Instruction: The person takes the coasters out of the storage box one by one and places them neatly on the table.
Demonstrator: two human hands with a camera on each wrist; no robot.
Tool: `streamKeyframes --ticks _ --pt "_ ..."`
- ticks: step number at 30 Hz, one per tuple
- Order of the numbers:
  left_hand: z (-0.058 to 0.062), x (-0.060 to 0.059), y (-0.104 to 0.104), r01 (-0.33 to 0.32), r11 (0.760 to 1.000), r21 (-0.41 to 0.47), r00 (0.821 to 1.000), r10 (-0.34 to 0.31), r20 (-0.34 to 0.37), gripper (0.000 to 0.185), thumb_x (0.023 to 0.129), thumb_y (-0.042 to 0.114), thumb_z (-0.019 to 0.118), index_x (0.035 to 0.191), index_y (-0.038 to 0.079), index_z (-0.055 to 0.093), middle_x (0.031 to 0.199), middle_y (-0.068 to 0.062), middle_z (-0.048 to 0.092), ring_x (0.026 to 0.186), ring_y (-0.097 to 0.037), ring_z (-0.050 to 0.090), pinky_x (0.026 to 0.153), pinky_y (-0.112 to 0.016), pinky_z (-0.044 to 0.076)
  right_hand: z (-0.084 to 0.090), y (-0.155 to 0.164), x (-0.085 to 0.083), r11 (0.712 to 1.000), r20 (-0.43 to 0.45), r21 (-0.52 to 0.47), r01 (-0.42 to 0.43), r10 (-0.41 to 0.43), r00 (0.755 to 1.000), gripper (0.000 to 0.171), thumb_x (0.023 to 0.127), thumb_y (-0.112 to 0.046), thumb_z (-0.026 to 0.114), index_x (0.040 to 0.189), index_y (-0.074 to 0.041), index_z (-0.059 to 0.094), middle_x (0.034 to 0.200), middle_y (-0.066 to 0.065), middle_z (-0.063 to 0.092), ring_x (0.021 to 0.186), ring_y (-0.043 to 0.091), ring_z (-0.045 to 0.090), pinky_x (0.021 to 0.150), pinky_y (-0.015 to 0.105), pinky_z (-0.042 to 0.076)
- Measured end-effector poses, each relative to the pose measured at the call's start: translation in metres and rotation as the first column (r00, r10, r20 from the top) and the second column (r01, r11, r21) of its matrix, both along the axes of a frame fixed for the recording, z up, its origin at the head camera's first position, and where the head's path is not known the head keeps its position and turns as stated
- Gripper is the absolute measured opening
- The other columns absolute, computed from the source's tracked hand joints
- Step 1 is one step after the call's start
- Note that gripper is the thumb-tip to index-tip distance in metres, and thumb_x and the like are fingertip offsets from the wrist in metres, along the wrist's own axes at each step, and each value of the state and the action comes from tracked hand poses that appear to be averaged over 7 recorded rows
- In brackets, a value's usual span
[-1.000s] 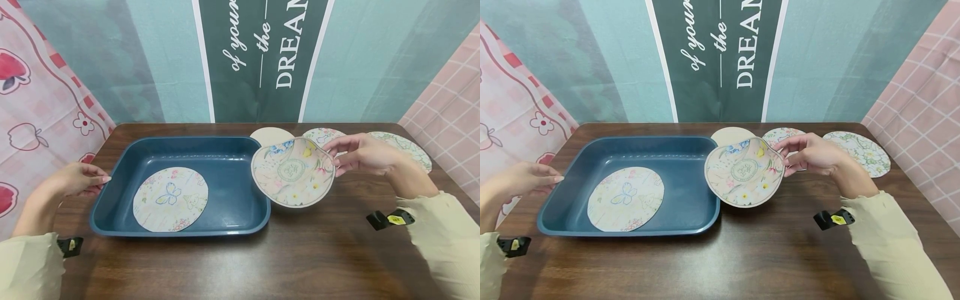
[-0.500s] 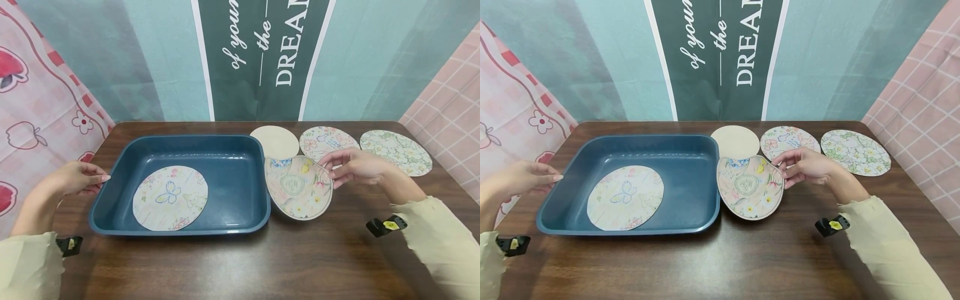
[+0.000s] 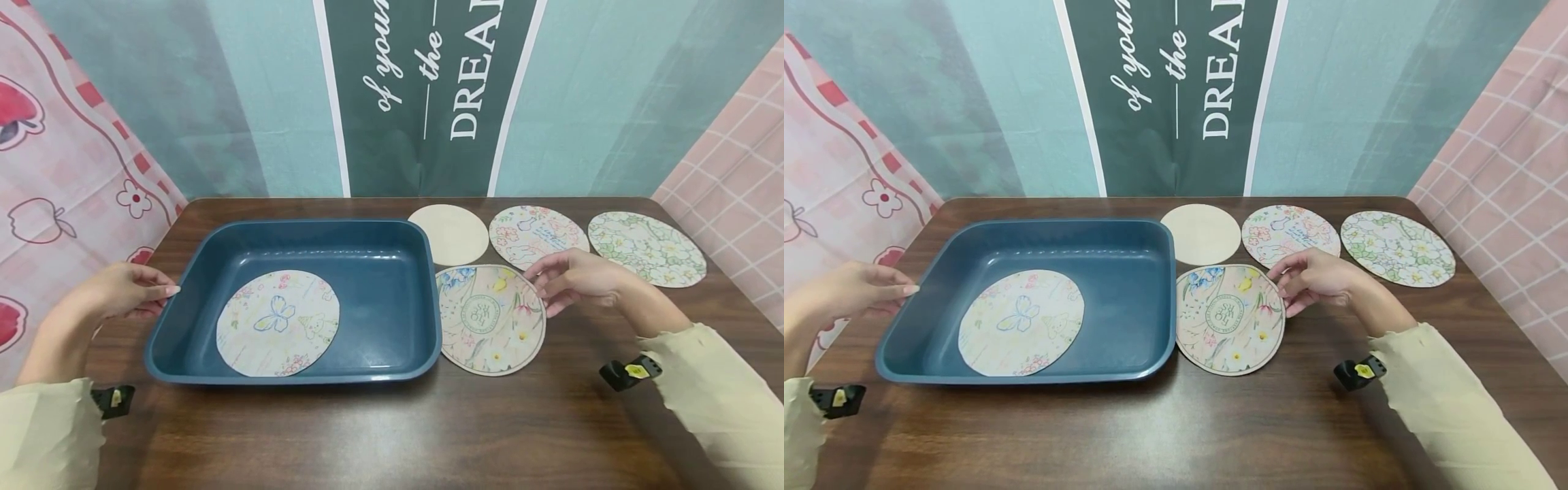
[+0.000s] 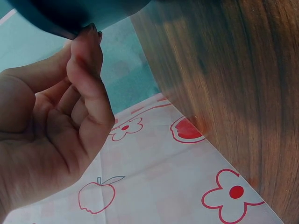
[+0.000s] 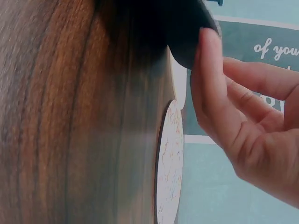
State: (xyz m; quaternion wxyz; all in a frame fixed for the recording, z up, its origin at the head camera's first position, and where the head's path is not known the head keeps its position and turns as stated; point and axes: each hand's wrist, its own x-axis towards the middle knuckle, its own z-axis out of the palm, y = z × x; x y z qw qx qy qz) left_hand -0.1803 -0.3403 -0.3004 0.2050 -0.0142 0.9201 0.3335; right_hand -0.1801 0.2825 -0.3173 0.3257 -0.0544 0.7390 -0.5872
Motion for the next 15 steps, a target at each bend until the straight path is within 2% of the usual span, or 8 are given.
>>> streamKeyframes --ticks 3,7,11,15 --pt "0.0 0.0003 -0.0002 -0.001 1.0 0.004 1.0 0.001 0.001 0.034 0.092 0.016 0.055 0.103 -0.016 0.054 0.072 -0.002 0.058 0.068 -0.018 0.057 0.063 -0.032 0.053 0.0002 0.0008 -0.0005 0.998 0.002 0.051 0.021 -0.021 1.0 0.028 0.08 0.01 0.056 0.108 0.011 0.052 0.086 0.013 0.062 0.075 0.021 0.062 0.069 0.043 0.053" --pt "0.0 0.0005 -0.0003 -0.003 1.0 0.01 1.0 0.003 0.002 0.034 0.092 0.016 0.056 0.103 -0.016 0.054 0.073 -0.002 0.058 0.068 -0.018 0.057 0.063 -0.032 0.053 -0.001 0.0013 -0.0012 0.991 -0.011 0.124 0.057 -0.056 0.998 0.039 0.081 0.007 0.058 0.116 0.018 0.044 0.088 0.013 0.063 0.077 0.022 0.062 0.071 0.044 0.052" --pt "0.0004 0.0005 -0.0002 -0.003 1.0 0.009 1.0 0.003 0.0 0.035 0.091 0.016 0.056 0.103 -0.017 0.054 0.072 -0.002 0.059 0.068 -0.018 0.057 0.062 -0.032 0.053 -0.0043 0.0019 -0.0026 0.983 -0.024 0.17 0.067 -0.063 0.998 0.049 0.081 0.005 0.06 0.122 0.02 0.037 0.094 0.013 0.062 0.083 0.024 0.062 0.073 0.046 0.051" --pt "0.0015 0.0007 0.0005 -0.003 1.0 0.005 1.0 0.003 0.001 0.035 0.092 0.016 0.055 0.103 -0.016 0.054 0.072 -0.002 0.058 0.068 -0.018 0.057 0.062 -0.032 0.053 -0.0069 0.0025 -0.0038 0.979 -0.034 0.193 0.066 -0.06 0.998 0.05 0.08 0.004 0.061 0.122 0.02 0.038 0.098 0.014 0.061 0.085 0.024 0.062 0.073 0.047 0.051"
